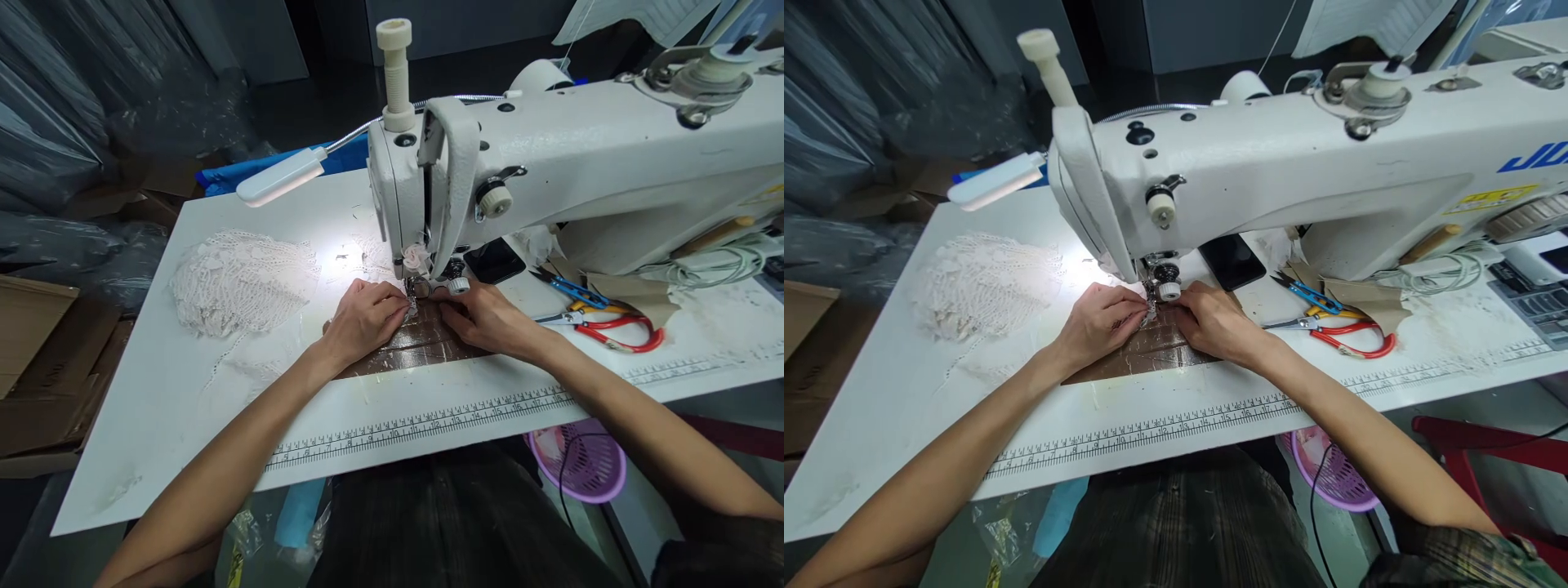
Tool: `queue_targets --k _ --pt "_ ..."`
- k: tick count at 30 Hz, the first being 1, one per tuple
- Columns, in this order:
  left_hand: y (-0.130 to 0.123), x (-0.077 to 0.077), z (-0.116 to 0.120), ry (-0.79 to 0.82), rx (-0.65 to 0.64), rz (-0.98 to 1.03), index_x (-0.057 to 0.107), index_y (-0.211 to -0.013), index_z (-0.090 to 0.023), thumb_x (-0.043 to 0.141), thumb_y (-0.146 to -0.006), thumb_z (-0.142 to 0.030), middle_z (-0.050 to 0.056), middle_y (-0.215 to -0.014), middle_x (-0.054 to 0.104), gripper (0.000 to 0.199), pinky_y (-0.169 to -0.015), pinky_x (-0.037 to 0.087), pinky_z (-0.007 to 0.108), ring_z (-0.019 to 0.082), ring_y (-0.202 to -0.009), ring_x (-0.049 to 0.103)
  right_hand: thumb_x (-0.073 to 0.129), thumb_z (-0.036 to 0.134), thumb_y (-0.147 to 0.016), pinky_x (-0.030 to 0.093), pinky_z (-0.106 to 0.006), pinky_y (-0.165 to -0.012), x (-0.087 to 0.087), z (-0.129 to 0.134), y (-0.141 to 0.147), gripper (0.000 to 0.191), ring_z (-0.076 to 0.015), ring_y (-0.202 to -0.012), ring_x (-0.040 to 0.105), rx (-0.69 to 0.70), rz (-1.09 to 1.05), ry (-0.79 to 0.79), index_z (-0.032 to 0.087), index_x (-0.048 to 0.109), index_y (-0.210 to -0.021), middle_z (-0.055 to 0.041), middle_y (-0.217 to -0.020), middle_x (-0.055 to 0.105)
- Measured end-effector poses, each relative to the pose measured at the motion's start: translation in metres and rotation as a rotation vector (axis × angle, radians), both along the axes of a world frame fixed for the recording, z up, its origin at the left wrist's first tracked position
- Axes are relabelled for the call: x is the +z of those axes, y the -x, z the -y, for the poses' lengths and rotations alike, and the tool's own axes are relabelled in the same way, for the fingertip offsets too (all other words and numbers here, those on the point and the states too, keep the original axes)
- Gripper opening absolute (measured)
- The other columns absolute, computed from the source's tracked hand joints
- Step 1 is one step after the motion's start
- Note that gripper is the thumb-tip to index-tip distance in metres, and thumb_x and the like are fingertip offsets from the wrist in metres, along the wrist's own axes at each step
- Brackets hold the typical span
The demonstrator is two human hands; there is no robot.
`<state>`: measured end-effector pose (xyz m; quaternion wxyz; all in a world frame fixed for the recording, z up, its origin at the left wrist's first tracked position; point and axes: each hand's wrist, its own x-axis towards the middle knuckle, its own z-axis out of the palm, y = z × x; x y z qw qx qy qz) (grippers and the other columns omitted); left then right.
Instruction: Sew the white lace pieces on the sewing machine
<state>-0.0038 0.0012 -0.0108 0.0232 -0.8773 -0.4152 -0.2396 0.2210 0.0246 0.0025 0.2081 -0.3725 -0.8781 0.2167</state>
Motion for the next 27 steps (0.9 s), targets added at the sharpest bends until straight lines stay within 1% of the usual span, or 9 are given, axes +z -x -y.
queue_targets --k 2,4,7,10,12,15,18,23,27 --pt "-0.001 0.0 0.001 -0.022 0.001 -0.027 0.068 -0.086 -0.019 0.048 -0.096 -0.024 0.003 -0.092 0.071 0.022 -0.069 0.045 0.035 0.015 -0.077 0.063 0.044 0.022 -0.091 0.046 -0.03 -0.069 0.0 -0.001 0.003 0.032 -0.0192 -0.075 0.059 0.024 0.035 0.009 0.019 0.071 -0.107 -0.0073 -0.088 0.065" --pt "0.0 0.0 0.001 -0.024 -0.002 -0.055 0.068 -0.086 -0.019 0.046 -0.097 -0.023 0.004 -0.093 0.071 0.024 -0.07 0.045 0.035 0.015 -0.076 0.062 0.043 0.023 -0.092 0.045 -0.03 -0.065 -0.003 0.001 0.006 0.035 -0.0172 -0.067 0.057 0.009 0.078 -0.007 0.021 0.069 -0.116 -0.0076 -0.09 0.064" --pt "0.003 0.001 0.001 -0.003 -0.045 -0.076 0.067 -0.09 -0.019 0.045 -0.097 -0.022 0.005 -0.096 0.071 0.024 -0.073 0.046 0.035 0.015 -0.081 0.063 0.044 0.024 -0.091 0.042 -0.03 -0.061 -0.011 0.006 0.007 0.039 -0.0159 -0.063 0.054 -0.019 0.138 -0.069 0.027 0.065 -0.124 -0.0076 -0.094 0.062" --pt "0.007 0.002 0.001 0.001 -0.105 -0.063 0.067 -0.093 -0.018 0.047 -0.095 -0.021 0.005 -0.101 0.07 0.021 -0.074 0.047 0.034 0.015 -0.086 0.064 0.046 0.023 -0.09 0.041 -0.03 -0.063 -0.018 0.01 0.006 0.04 -0.0172 -0.068 0.055 -0.013 0.153 -0.107 0.029 0.063 -0.126 -0.0079 -0.093 0.059" --pt "0.01 0.001 0.001 -0.008 -0.126 -0.05 0.067 -0.095 -0.017 0.049 -0.094 -0.021 0.006 -0.102 0.07 0.019 -0.073 0.047 0.034 0.016 -0.085 0.064 0.046 0.022 -0.091 0.041 -0.03 -0.064 -0.02 0.01 0.005 0.04 -0.0172 -0.071 0.056 -0.008 0.138 -0.106 0.028 0.063 -0.127 -0.0082 -0.096 0.059" --pt "0.011 0.0 0.002 -0.026 -0.149 -0.036 0.067 -0.098 -0.016 0.05 -0.093 -0.02 0.006 -0.103 0.07 0.018 -0.073 0.047 0.034 0.016 -0.087 0.065 0.043 0.021 -0.092 0.041 -0.029 -0.064 -0.021 0.008 0.004 0.04 -0.0153 -0.071 0.056 -0.02 0.088 -0.075 0.028 0.062 -0.127 -0.0074 -0.102 0.06" --pt "0.011 0.0 0.002 -0.043 -0.167 -0.04 0.066 -0.099 -0.016 0.049 -0.093 -0.019 0.007 -0.104 0.07 0.018 -0.075 0.048 0.034 0.016 -0.088 0.065 0.042 0.024 -0.094 0.042 -0.028 -0.065 -0.022 0.006 0.003 0.038 -0.0146 -0.071 0.058 -0.05 -0.005 -0.025 0.026 0.061 -0.128 -0.006 -0.098 0.063" --pt "0.011 -0.002 0.004 -0.063 -0.165 -0.066 0.064 -0.101 -0.015 0.049 -0.093 -0.017 0.008 -0.105 0.069 0.017 -0.076 0.049 0.035 0.017 -0.088 0.065 0.041 0.024 -0.095 0.044 -0.029 -0.067 -0.023 0.01 0.006 0.038 -0.0159 -0.073 0.058 -0.093 -0.04 -0.036 0.022 0.062 -0.126 -0.0067 -0.094 0.063" --pt "0.011 -0.007 0.005 -0.064 -0.135 -0.016 0.061 -0.104 -0.011 0.05 -0.093 -0.019 0.011 -0.105 0.067 0.017 -0.077 0.052 0.037 0.019 -0.094 0.064 0.039 0.024 -0.095 0.046 -0.031 -0.071 -0.024 0.015 0.009 0.039 -0.019 -0.083 0.059 -0.052 0.007 -0.082 0.026 0.061 -0.128 -0.0088 -0.101 0.058"
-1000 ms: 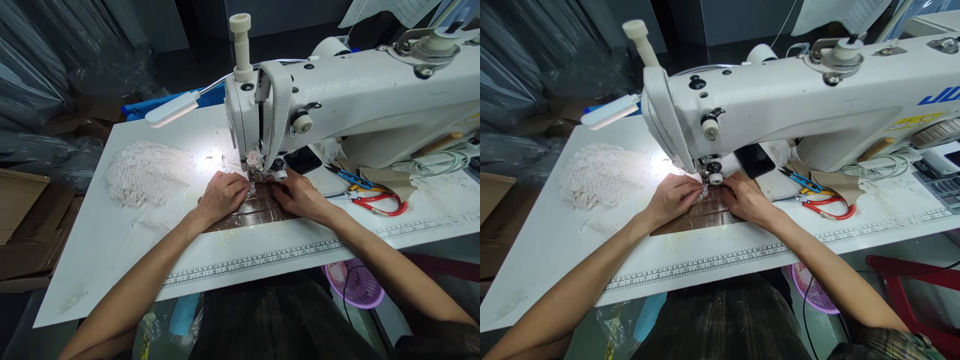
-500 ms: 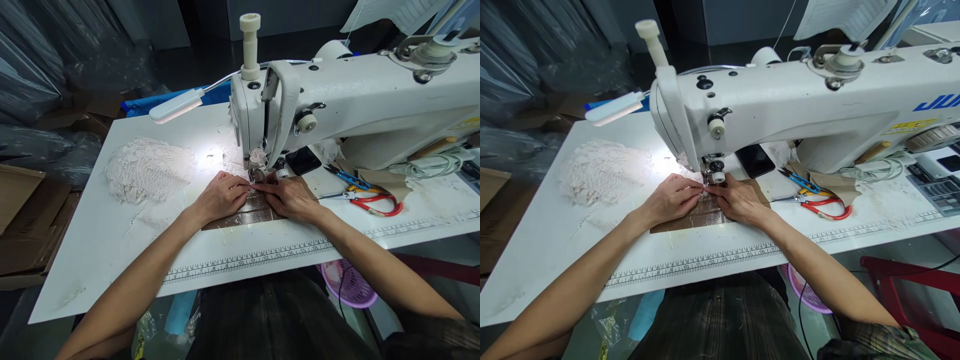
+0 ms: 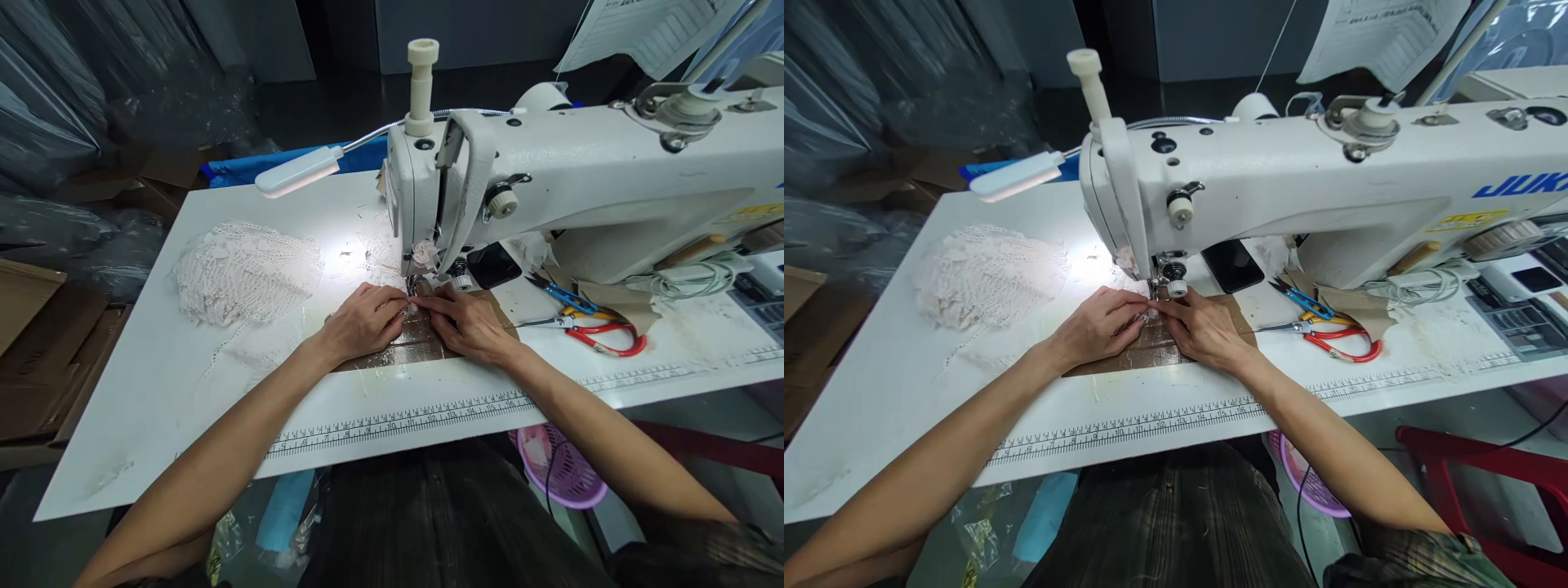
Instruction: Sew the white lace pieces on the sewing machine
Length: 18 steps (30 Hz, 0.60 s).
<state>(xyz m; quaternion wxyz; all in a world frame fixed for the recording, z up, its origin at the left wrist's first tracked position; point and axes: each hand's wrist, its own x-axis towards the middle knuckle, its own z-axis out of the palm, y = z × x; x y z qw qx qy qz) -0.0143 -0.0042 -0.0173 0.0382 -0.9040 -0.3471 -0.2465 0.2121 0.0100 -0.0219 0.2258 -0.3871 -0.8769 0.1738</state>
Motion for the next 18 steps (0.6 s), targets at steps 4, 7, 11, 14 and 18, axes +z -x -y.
queue_targets --k 4,7,11,14,18 --pt "-0.0004 -0.0025 0.0009 0.029 0.018 0.045 0.059 -0.106 -0.008 0.052 -0.092 -0.02 0.013 -0.106 0.065 0.019 -0.081 0.053 0.039 0.021 -0.098 0.062 0.04 0.026 -0.095 0.047 -0.032 -0.073 -0.0004 0.0013 0.001 0.037 -0.0201 -0.088 0.058 0.019 0.022 -0.032 0.028 0.065 -0.122 -0.0093 -0.104 0.054" --pt "-0.0004 -0.0026 0.0011 0.048 0.016 0.045 0.06 -0.106 -0.008 0.052 -0.092 -0.019 0.013 -0.107 0.065 0.02 -0.084 0.053 0.04 0.022 -0.1 0.062 0.041 0.025 -0.094 0.048 -0.033 -0.073 -0.001 0.0003 0.0006 0.036 -0.0198 -0.087 0.058 0.025 0.024 -0.04 0.027 0.067 -0.118 -0.0089 -0.104 0.054" --pt "0.0 -0.0019 0.0012 0.051 0.031 0.033 0.062 -0.105 -0.009 0.052 -0.093 -0.02 0.013 -0.109 0.065 0.02 -0.082 0.052 0.04 0.022 -0.1 0.062 0.041 0.024 -0.094 0.048 -0.033 -0.074 -0.0014 -0.001 0.0005 0.035 -0.0198 -0.087 0.058 0.041 0.03 -0.034 0.025 0.067 -0.116 -0.009 -0.105 0.055" --pt "0.0001 -0.0009 0.0013 0.035 0.029 0.002 0.064 -0.102 -0.011 0.051 -0.093 -0.021 0.011 -0.108 0.066 0.018 -0.078 0.051 0.038 0.02 -0.095 0.063 0.04 0.024 -0.093 0.048 -0.034 -0.075 -0.0005 -0.0014 0.0006 0.034 -0.0198 -0.086 0.058 0.04 0.039 -0.028 0.024 0.067 -0.115 -0.009 -0.106 0.055" --pt "-0.0002 0.0012 0.0013 0.015 0.001 -0.038 0.065 -0.099 -0.015 0.049 -0.094 -0.02 0.008 -0.105 0.068 0.018 -0.074 0.049 0.035 0.017 -0.089 0.063 0.04 0.022 -0.093 0.047 -0.033 -0.074 0.0006 -0.0027 -0.0007 0.033 -0.0187 -0.083 0.057 0.035 0.029 -0.006 0.023 0.067 -0.112 -0.0081 -0.102 0.057"
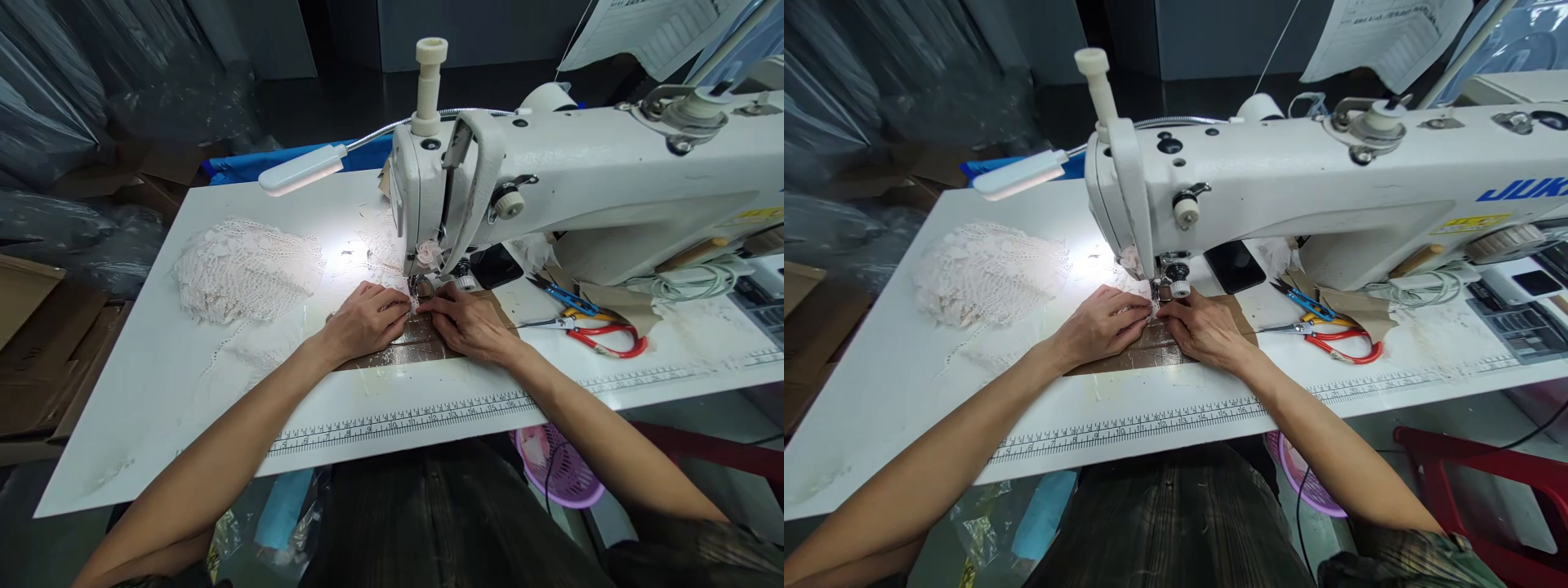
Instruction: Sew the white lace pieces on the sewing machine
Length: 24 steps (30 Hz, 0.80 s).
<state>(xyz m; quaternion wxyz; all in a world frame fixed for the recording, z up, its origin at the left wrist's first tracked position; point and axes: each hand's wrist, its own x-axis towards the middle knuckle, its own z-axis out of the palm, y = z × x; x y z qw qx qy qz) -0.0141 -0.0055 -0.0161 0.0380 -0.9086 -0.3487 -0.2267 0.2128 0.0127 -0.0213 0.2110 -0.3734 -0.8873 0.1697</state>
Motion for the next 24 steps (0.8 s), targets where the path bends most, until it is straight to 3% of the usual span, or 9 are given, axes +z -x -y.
queue_targets --k 8,18,24 --pt "0.0 0.001 0.0 -0.062 -0.01 -0.048 0.066 -0.099 -0.015 0.049 -0.094 -0.019 0.007 -0.103 0.069 0.018 -0.075 0.048 0.034 0.016 -0.084 0.063 0.037 0.024 -0.095 0.047 -0.032 -0.07 -0.005 -0.001 -0.001 0.038 -0.0181 -0.079 0.056 -0.005 -0.011 -0.014 0.024 0.061 -0.125 -0.0074 -0.095 0.054" --pt "0.0 -0.001 -0.001 -0.047 -0.011 0.039 0.068 -0.094 -0.017 0.051 -0.092 -0.019 0.005 -0.101 0.07 0.017 -0.077 0.048 0.035 0.016 -0.086 0.063 0.041 0.026 -0.094 0.05 -0.036 -0.074 -0.003 0.004 0.0 0.037 -0.0212 -0.089 0.057 0.036 0.07 -0.102 0.023 0.063 -0.125 -0.0114 -0.108 0.053" --pt "-0.002 0.006 -0.001 -0.028 -0.003 -0.061 0.068 -0.093 -0.017 0.048 -0.092 -0.022 0.006 -0.101 0.069 0.021 -0.089 0.046 0.042 0.016 -0.081 0.063 0.042 0.024 -0.094 0.051 -0.039 -0.076 0.003 0.011 0.004 0.038 -0.0246 -0.094 0.055 0.037 0.139 -0.151 0.021 0.059 -0.128 -0.0133 -0.109 0.055"
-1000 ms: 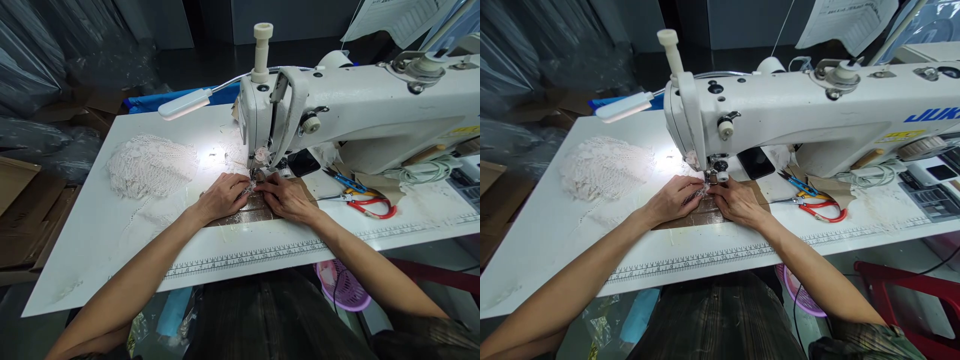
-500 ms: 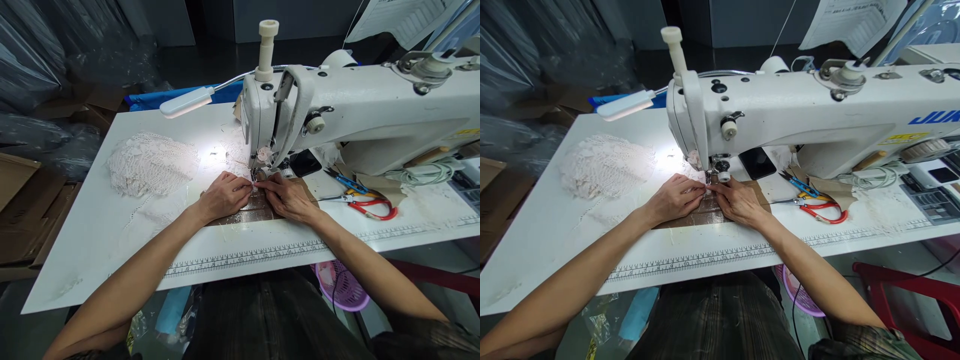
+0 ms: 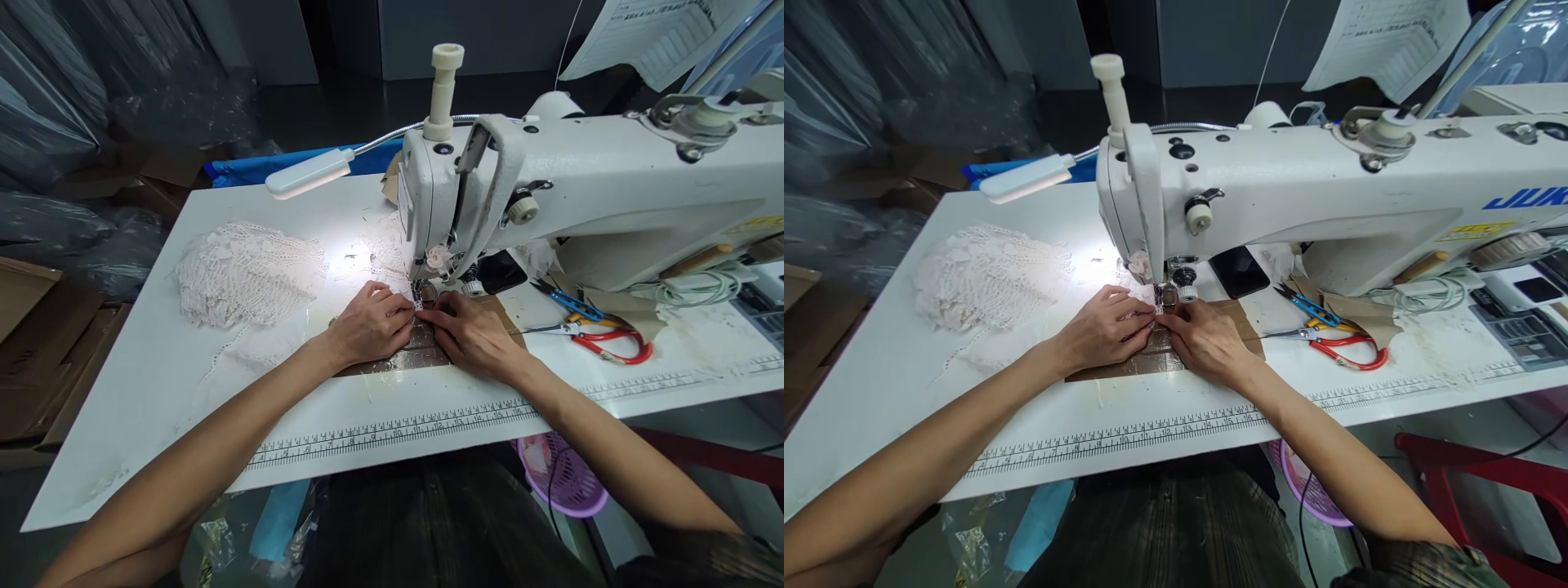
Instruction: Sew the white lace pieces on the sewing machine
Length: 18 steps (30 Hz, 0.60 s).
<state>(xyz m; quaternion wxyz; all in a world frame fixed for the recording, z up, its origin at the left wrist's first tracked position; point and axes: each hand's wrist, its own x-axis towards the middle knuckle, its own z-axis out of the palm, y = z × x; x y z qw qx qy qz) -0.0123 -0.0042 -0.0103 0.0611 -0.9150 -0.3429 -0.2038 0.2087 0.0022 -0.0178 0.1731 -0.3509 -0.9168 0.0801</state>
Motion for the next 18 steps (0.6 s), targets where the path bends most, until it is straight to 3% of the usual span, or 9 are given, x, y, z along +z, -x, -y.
queue_targets --k 5,11,18 --pt "0.002 0.0 0.0 0.019 0.017 -0.018 0.067 -0.101 -0.018 0.047 -0.092 -0.025 0.007 -0.107 0.068 0.022 -0.097 0.042 0.045 0.018 -0.089 0.063 0.04 0.021 -0.094 0.05 -0.038 -0.077 0.003 0.002 0.004 0.036 -0.0245 -0.095 0.054 -0.009 0.065 -0.003 0.02 0.057 -0.126 -0.0138 -0.111 0.055" --pt "0.004 -0.002 0.0 0.065 0.061 -0.038 0.065 -0.106 -0.017 0.047 -0.093 -0.027 0.008 -0.115 0.064 0.025 -0.102 0.039 0.049 0.021 -0.097 0.062 0.035 0.02 -0.095 0.047 -0.035 -0.064 0.008 0.0 0.011 0.041 -0.022 -0.077 0.053 -0.063 0.193 -0.016 0.018 0.049 -0.134 -0.0151 -0.1 0.055" --pt "0.002 -0.002 0.0 0.086 0.11 -0.033 0.062 -0.111 -0.016 0.046 -0.094 -0.03 0.01 -0.119 0.062 0.027 -0.104 0.038 0.054 0.024 -0.104 0.061 0.035 0.02 -0.095 0.047 -0.033 -0.066 0.011 -0.003 0.01 0.036 -0.0199 -0.074 0.055 -0.048 0.147 0.037 0.018 0.057 -0.123 -0.0145 -0.099 0.057"
